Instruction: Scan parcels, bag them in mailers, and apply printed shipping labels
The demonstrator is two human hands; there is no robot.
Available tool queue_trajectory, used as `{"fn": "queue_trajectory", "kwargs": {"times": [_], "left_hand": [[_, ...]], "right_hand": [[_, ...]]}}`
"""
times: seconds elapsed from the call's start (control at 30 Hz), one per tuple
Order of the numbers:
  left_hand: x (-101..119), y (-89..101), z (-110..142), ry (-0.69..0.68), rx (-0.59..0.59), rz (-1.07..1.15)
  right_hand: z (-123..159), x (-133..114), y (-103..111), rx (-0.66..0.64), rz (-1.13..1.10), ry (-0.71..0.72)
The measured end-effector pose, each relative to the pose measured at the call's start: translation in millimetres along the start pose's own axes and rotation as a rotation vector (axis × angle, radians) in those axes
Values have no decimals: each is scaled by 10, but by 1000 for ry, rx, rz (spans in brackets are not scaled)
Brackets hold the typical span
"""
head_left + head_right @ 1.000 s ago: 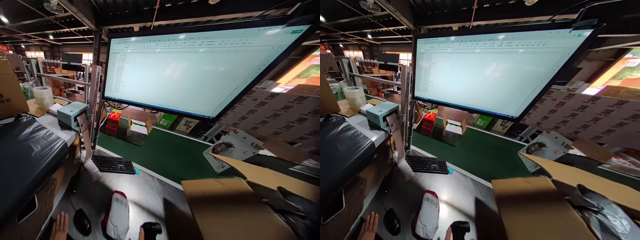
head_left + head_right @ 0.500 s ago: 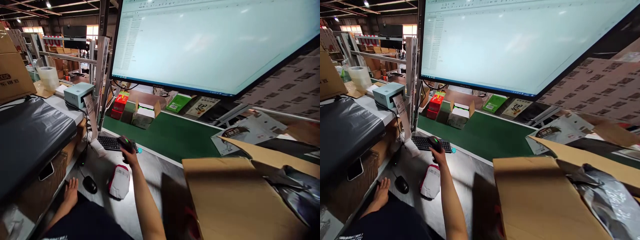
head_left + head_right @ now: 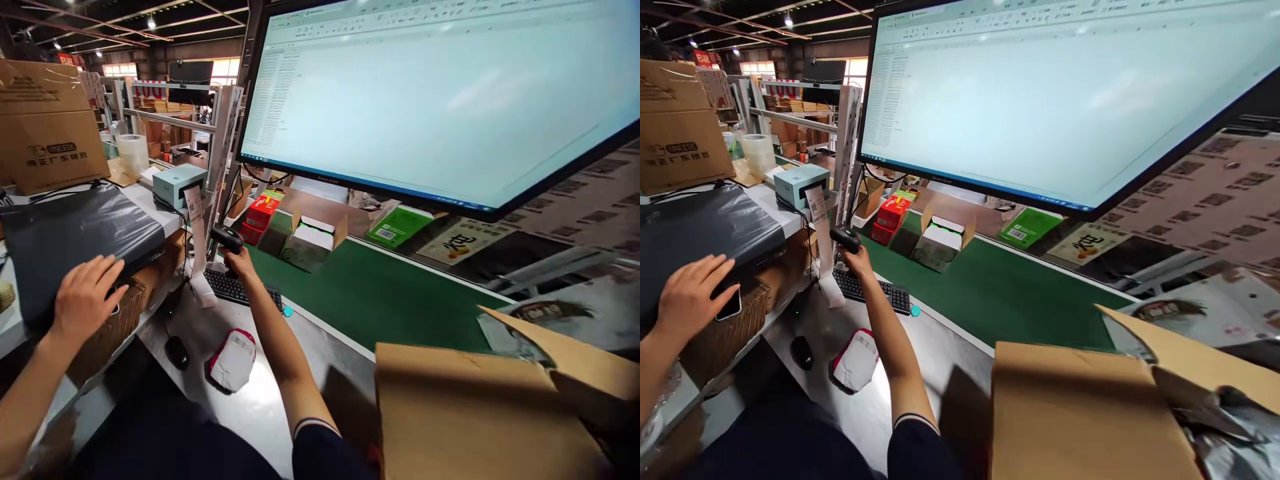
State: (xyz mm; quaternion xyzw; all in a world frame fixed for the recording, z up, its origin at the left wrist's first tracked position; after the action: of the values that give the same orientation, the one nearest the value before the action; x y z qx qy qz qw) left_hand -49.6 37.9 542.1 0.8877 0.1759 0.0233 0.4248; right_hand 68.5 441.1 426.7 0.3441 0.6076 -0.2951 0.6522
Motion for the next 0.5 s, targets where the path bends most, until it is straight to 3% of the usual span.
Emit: {"fn": "queue_trajectory", "kwargs": {"times": [0.07,0.13,0.2,0.27,0.33,0.43,0.5], "left_hand": [[-135,-52,-63,12,-132,-89],[-233,-151,-46,26,-250,-125],[-307,-198,2,55,-312,-131],[-349,-185,38,78,-331,-121],[-355,-139,42,71,-335,-124],[-342,-53,-4,38,-354,-180],[-329,5,-58,17,-375,-217]], "right_hand": [[206,198,220,27,-26,-34],[533,578,615,130,-60,-92],[979,1211,1085,257,-26,-265],[1605,1953,1673,525,198,-539],[2195,2574,2054,630,310,-681],[2921,3220,2361,739,437,-817],[3184,3358,2345,747,479,-815]]}}
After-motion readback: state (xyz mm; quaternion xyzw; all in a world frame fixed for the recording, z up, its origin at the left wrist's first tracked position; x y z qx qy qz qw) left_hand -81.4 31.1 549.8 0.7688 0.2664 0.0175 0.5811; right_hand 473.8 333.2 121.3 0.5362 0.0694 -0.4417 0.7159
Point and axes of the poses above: each hand's wrist, its own z-axis away from the middle knuckle, its own y-axis out of the back of the hand, x = y × z, the point moved 9 cm from there along -z, towards the middle knuckle, and after that the axes turned 9 degrees about -y, right-handed, at the moved point
